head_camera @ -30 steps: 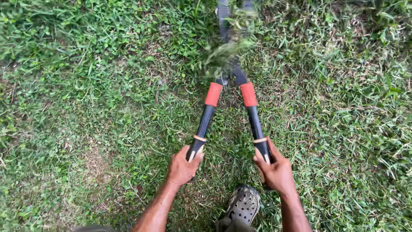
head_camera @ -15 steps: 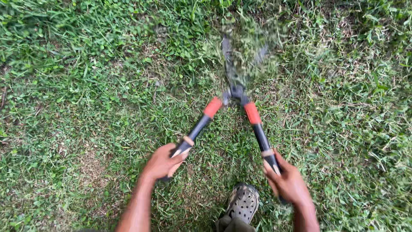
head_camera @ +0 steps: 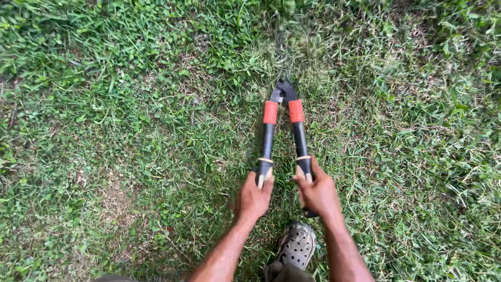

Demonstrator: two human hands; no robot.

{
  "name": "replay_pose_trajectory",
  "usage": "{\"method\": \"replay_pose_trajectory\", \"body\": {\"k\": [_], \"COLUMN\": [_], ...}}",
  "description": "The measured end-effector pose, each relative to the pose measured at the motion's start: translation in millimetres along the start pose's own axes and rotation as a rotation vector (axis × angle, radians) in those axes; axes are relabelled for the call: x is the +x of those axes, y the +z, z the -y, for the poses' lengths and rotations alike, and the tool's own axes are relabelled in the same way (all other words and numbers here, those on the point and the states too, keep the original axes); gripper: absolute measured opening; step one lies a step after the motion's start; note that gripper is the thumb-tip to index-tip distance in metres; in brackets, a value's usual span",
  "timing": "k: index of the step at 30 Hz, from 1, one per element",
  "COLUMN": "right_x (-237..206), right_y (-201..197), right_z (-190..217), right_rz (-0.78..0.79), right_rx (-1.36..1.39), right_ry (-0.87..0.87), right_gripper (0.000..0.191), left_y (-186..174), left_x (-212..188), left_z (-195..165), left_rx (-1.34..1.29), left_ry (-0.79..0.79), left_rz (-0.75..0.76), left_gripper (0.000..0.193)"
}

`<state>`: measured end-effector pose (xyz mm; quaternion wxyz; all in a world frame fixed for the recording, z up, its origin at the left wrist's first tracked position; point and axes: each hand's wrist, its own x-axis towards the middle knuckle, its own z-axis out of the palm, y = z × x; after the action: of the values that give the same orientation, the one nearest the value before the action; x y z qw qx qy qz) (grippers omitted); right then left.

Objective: The person uses manual grass shears to trim a patch of grass. They repeatedly open and close the shears to cut the grass while moving forward across the lawn.

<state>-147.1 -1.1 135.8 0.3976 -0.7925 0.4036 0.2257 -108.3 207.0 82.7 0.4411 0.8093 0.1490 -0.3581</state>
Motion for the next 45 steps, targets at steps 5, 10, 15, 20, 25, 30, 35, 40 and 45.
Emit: {"method": "replay_pose_trajectory", "body": {"k": [5, 10, 15, 20, 25, 30, 35, 40, 45], "right_x": [-27, -52, -77, -129, -178, -206, -213, -204, -178], "right_y": [-47, -50, -9, -35, -67, -33, 7, -17, -65], "right_z": [8, -2, 35, 70, 107, 128, 106, 52, -28], "right_rz": [0.01, 0.039, -0.015, 0.05, 0.095, 0.06, 0.112, 0.221, 0.181], "right_rx": [0.18, 0.07, 0.135, 0.137, -0.066, -0.127, 0.085, 0.279, 0.139], "right_ry": [-0.086, -0.167, -0.297, -0.235, -0.16, -0.135, -0.045, -0.115, -0.202], "right_gripper": [0.084, 0.091, 0.079, 0.083, 0.074, 0.06, 0.049, 0.042, 0.044], "left_y": [25, -13, 0, -22, -80, -116, -126, -114, -107], "left_x": [-23, -53, -85, -102, -118, -129, -139, -163, -183], "left_z": [-1, -15, -44, -53, -46, -32, -25, -24, -18], "left_rx": [-0.043, 0.066, -0.162, -0.203, -0.303, -0.285, -0.001, 0.055, 0.215], "left_ry": [0.126, 0.118, 0.131, 0.287, 0.205, 0.132, 0.188, 0.214, 0.297], "left_rz": [0.149, 0.207, 0.065, 0.215, 0.301, 0.275, 0.106, 0.08, 0.092], "left_gripper": [0.035, 0.04, 0.035, 0.032, 0.028, 0.031, 0.047, 0.047, 0.047]}}
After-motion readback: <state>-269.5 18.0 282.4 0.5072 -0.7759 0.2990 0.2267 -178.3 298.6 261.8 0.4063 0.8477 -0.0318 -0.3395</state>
